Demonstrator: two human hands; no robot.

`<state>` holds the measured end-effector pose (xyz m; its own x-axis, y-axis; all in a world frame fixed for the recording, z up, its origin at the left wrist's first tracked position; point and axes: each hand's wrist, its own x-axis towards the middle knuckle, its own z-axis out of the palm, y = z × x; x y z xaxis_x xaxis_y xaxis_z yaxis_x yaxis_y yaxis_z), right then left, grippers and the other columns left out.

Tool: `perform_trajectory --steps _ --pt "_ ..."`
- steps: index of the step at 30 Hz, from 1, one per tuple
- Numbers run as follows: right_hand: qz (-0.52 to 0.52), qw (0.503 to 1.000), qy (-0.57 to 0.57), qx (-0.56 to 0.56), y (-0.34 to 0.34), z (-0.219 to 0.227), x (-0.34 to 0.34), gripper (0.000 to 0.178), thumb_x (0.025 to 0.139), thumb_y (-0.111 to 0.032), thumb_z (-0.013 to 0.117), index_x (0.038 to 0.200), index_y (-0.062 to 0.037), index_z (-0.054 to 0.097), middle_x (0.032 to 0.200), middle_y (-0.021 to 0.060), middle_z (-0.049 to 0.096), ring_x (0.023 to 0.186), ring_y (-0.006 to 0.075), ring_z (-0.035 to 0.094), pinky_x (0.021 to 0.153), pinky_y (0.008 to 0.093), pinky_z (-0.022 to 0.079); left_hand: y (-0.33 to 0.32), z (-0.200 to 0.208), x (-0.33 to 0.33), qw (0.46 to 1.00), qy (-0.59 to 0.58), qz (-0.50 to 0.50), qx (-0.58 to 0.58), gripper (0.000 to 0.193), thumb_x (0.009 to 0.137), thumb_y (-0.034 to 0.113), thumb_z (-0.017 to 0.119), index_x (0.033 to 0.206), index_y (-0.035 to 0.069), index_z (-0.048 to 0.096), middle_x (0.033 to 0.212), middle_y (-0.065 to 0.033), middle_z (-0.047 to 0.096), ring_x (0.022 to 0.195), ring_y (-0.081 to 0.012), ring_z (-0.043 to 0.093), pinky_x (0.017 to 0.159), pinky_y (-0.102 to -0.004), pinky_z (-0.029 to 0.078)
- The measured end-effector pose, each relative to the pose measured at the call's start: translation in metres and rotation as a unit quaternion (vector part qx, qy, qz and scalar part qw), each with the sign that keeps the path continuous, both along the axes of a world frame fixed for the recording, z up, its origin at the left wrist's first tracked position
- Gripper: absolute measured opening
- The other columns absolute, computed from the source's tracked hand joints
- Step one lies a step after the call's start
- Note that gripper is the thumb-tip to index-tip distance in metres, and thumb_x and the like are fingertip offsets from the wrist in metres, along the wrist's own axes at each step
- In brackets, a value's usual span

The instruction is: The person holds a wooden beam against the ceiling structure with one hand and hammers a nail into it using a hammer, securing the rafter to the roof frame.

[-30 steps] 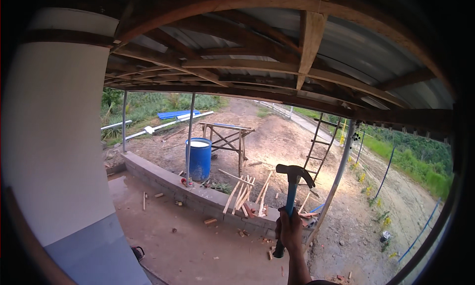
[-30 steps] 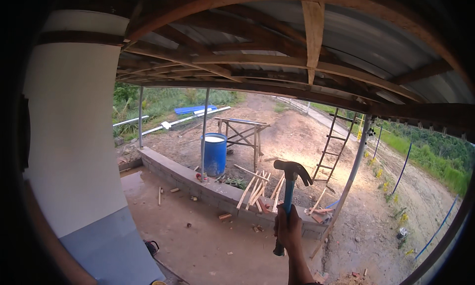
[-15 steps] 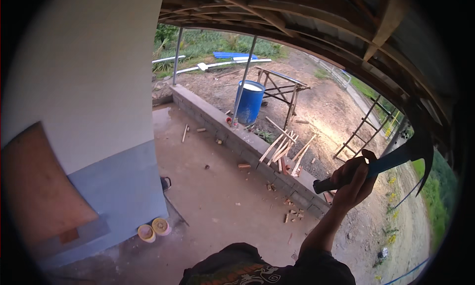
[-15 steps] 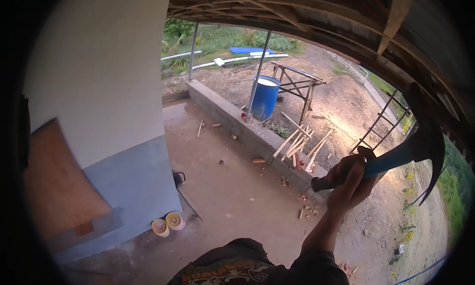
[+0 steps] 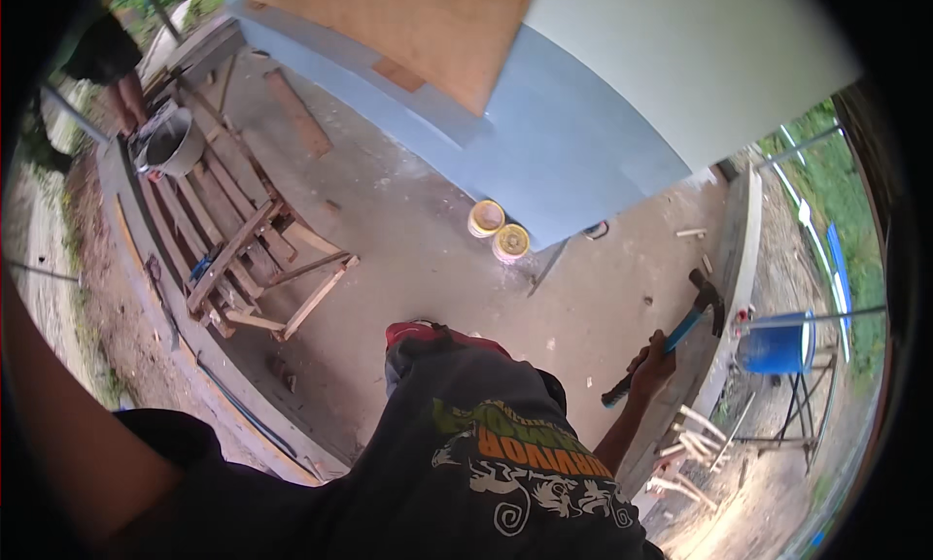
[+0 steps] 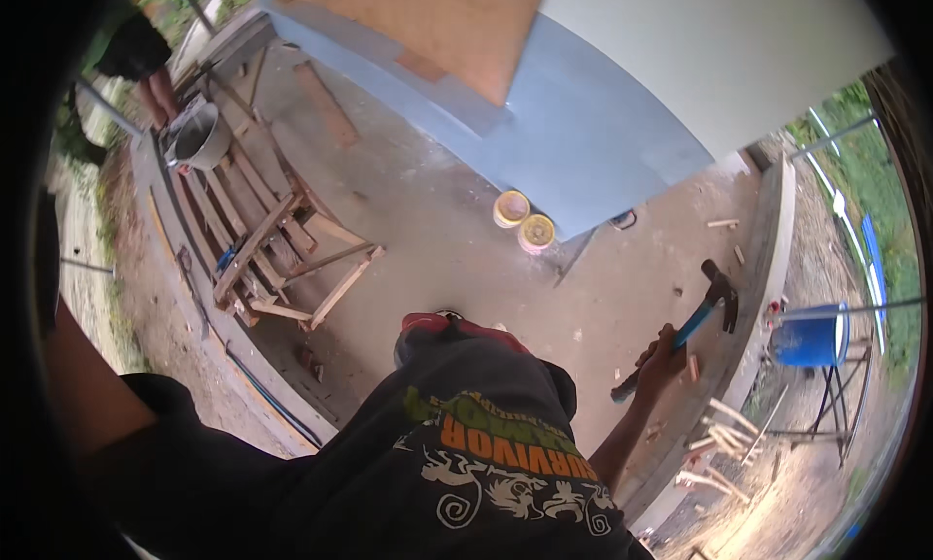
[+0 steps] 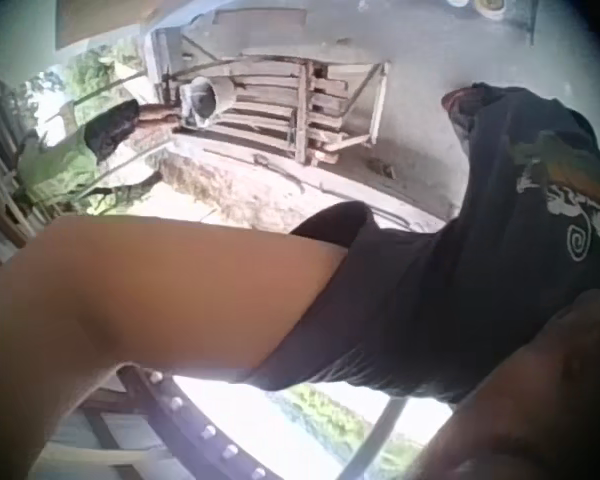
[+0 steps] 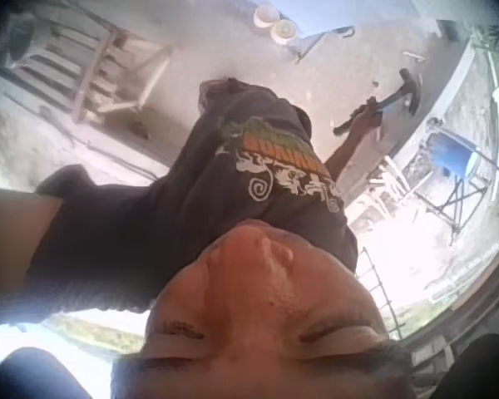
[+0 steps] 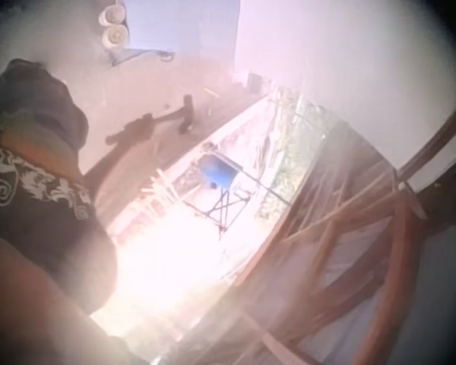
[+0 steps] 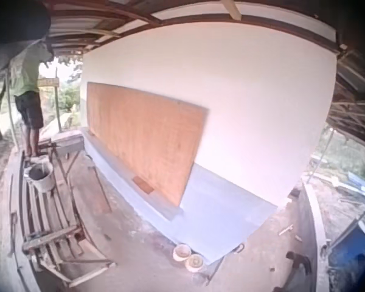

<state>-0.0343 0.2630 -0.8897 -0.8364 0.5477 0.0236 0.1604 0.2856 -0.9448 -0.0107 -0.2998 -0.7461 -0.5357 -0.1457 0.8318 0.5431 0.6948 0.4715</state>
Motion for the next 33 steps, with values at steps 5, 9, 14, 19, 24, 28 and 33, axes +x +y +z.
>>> perform_trajectory --steps 5,9,14,19,24,28,33 --pt "0.123 0.972 -0.195 -0.039 0.028 -0.2 -0.046 0.03 0.103 -0.028 0.062 0.087 -0.0039 0.056 0.053 -0.0001 0.044 0.035 0.0124 0.045 0.033 0.0292 0.038 -0.007 -0.013 0.023 0.987 0.094 0.13 -0.015 0.032 0.094 0.019 0.071 0.122 0.004 0.067 0.114 -0.0163 0.073 0.1 -0.0279 0.071 0.087 -0.0403 0.055" --pt "0.222 0.921 -0.319 -0.025 0.072 -0.384 -0.066 0.031 0.1 -0.029 0.064 0.088 -0.003 0.055 0.054 0.0012 0.046 0.035 0.0148 0.046 0.034 0.0309 0.04 0.01 -0.102 0.015 0.974 0.111 0.199 -0.003 0.031 0.095 0.02 0.071 0.121 0.004 0.067 0.112 -0.0163 0.073 0.099 -0.0277 0.072 0.086 -0.04 0.056" --pt "0.407 0.745 -0.454 0.269 0.195 -0.573 -0.018 0.036 0.1 -0.038 0.062 0.08 -0.0083 0.058 0.057 0.0039 0.051 0.055 0.0212 0.059 0.054 0.0401 0.049 0.061 -0.438 0.014 0.914 -0.277 0.238 0.175 0.03 0.096 0.022 0.072 0.12 0.004 0.068 0.11 -0.0165 0.074 0.097 -0.0274 0.073 0.084 -0.0397 0.057" --pt "0.553 0.588 -0.511 0.295 0.212 -0.589 0.013 0.033 0.1 -0.035 0.061 0.08 -0.0087 0.056 0.056 0.0043 0.049 0.053 0.0216 0.057 0.052 0.0405 0.049 0.3 -0.735 0.325 0.613 -0.722 0.234 0.218 0.041 0.084 0.044 0.079 0.103 0.008 0.079 0.109 -0.0216 0.075 0.108 -0.0415 0.069 0.094 -0.0473 0.055" --pt "0.526 0.603 -0.562 0.209 0.254 -0.571 0.016 0.031 0.1 -0.031 0.06 0.079 -0.009 0.055 0.056 0.0046 0.048 0.051 0.022 0.055 0.049 0.0409 0.048 0.454 -0.715 0.433 0.276 -0.692 0.277 0.608 0.049 0.093 0.038 0.072 0.108 -0.009 0.074 0.099 -0.0199 0.075 0.077 -0.0331 0.076 0.059 -0.0418 0.063" --pt "0.54 0.574 -0.574 0.224 0.259 -0.573 -0.023 0.029 0.101 -0.028 0.058 0.078 -0.0093 0.053 0.056 0.0049 0.048 0.049 0.0224 0.053 0.047 0.0412 0.048 0.456 -0.714 0.432 0.326 -0.656 0.3 0.611 0.048 0.094 0.037 0.069 0.106 -0.01 0.073 0.099 -0.0178 0.076 0.077 -0.0329 0.076 0.056 -0.0437 0.061" --pt "0.515 0.586 -0.59 0.208 0.237 -0.606 -0.1 0.028 0.101 -0.024 0.057 0.078 -0.0097 0.051 0.055 0.0053 0.046 0.046 0.0228 0.051 0.045 0.0416 0.047 0.354 -0.702 0.358 0.586 -0.398 0.378 0.596 0.04 0.098 0.031 0.065 0.12 -0.002 0.069 0.094 -0.0143 0.076 0.079 -0.0238 0.074 0.073 -0.0367 0.059"
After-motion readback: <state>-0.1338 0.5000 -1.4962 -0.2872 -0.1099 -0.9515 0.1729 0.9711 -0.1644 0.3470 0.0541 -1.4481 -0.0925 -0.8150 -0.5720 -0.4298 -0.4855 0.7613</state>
